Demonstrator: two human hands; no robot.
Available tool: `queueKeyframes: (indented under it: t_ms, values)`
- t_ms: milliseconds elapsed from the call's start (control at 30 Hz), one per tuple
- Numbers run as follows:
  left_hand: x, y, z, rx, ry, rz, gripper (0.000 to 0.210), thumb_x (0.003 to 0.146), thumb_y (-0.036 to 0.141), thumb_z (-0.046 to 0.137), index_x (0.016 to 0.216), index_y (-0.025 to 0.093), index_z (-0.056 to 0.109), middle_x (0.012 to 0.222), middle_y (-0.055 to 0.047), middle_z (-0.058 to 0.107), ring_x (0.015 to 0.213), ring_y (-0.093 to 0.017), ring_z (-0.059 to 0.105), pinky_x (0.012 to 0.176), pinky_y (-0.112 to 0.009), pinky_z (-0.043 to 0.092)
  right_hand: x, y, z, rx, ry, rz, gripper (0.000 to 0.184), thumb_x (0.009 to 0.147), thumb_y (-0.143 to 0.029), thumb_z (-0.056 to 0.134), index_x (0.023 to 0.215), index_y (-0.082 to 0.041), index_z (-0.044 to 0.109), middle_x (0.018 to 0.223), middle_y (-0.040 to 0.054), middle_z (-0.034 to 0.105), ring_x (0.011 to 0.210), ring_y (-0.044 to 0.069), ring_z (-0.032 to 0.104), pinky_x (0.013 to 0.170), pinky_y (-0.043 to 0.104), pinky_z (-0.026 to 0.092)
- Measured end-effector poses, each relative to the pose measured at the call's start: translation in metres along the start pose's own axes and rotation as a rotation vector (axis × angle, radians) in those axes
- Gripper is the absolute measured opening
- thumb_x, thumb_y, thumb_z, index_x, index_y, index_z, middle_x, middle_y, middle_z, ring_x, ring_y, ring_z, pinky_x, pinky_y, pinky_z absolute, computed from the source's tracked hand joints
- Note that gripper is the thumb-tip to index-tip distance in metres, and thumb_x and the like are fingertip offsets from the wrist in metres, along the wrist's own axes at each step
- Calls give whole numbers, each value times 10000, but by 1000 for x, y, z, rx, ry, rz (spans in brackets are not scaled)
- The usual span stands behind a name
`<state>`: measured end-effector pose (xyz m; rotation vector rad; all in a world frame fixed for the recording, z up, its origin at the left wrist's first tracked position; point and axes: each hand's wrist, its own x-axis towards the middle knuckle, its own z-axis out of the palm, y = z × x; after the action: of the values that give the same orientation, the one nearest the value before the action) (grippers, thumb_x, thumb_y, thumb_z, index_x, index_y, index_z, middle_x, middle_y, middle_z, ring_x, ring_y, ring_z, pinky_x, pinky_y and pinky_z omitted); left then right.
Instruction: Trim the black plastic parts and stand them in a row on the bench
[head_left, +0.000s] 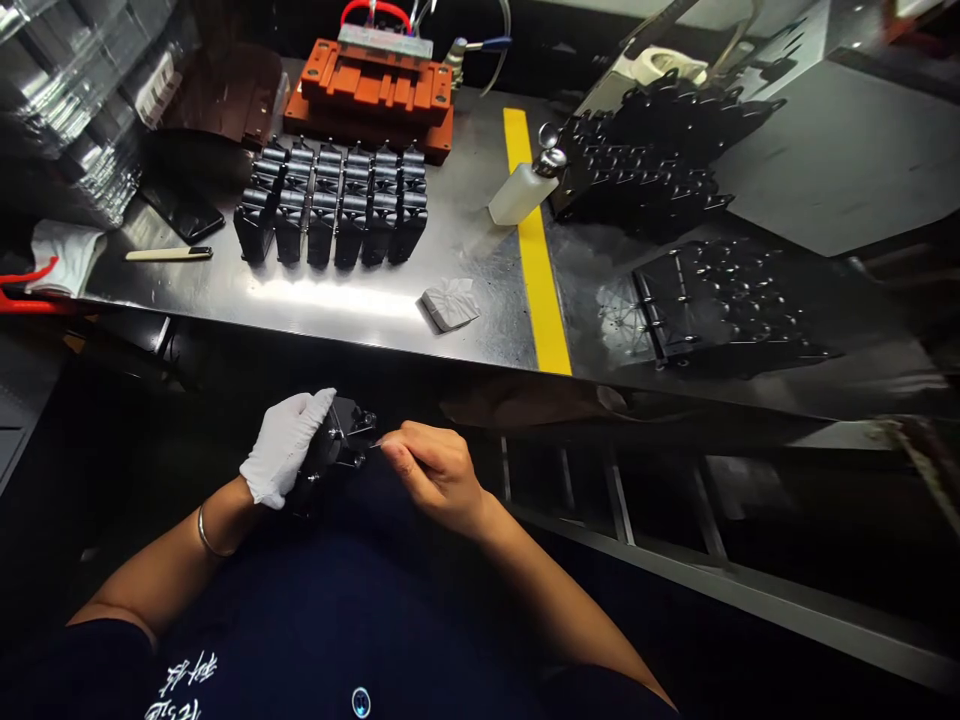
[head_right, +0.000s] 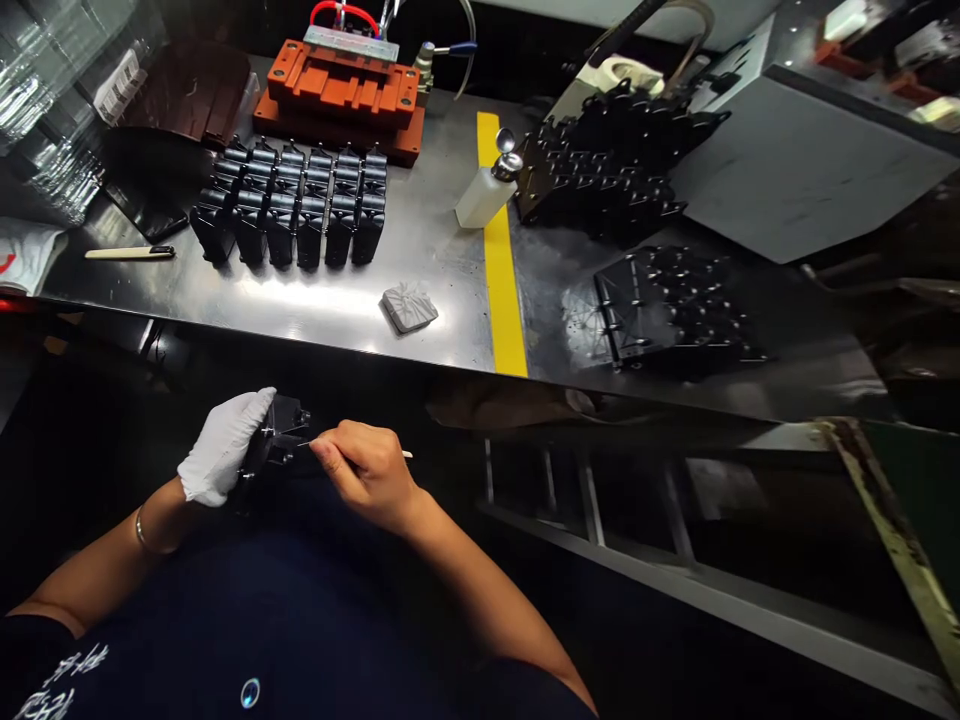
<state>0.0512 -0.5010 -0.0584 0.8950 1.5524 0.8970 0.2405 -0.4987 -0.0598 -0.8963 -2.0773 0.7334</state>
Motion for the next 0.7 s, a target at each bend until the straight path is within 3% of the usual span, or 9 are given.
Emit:
queueKeyframes:
  t_ms: [133, 267, 400, 533, 600, 700]
  values:
    - [-1, 2, -1, -19, 26, -1, 506, 725, 652, 608, 581, 174, 528, 565, 43, 467, 546, -93, 404, 500, -221, 359, 1, -3, -1, -111, 55, 16, 222, 928, -188, 507, 753, -138, 635, 581, 5, 555, 518, 91, 485, 523, 221, 380]
    - [-4, 5, 0, -60, 63, 2, 524, 690, 626, 655, 520, 180, 436, 521, 57, 402, 514, -78, 361, 460, -206, 328, 2, -8, -6, 11, -86, 105, 288, 942, -206, 485, 685, -144, 599, 562, -13, 515, 492, 70, 440, 503, 204, 357]
    - [-10, 4, 3, -105, 84, 10, 439, 655, 551, 721, 554, 162, 544, 543, 39, 479, 541, -86, 429, 484, -203, 366, 2, -9, -15, 164, -212, 183, 371, 952, -243, 462, 599, -152, 528, 538, -28, 451, 476, 60, 384, 480, 203, 321]
    - [-14, -2, 5, -163, 100, 93, 419, 624, 534, 759, 571, 149, 602, 539, 29, 513, 532, -87, 439, 494, -211, 374, -1, -4, -19, 495, -425, 106, 399, 977, -327, 425, 657, -147, 580, 533, -25, 483, 468, 62, 435, 474, 188, 346]
    - [-13, -4, 5, -187, 104, 134, 436, 623, 554, 757, 576, 144, 615, 542, 26, 523, 536, -86, 445, 501, -211, 375, -2, -3, -18, 546, -385, 38, 428, 993, -370, 376, 706, -143, 598, 561, -7, 521, 493, 75, 475, 492, 197, 369]
    - [-9, -6, 5, -204, 96, 148, 461, 634, 593, 735, 622, 141, 647, 579, 16, 561, 561, -90, 471, 523, -211, 387, -2, -4, -13, 245, -150, -59, 452, 971, -476, 389, 736, -143, 584, 581, 5, 511, 525, 99, 459, 511, 230, 355]
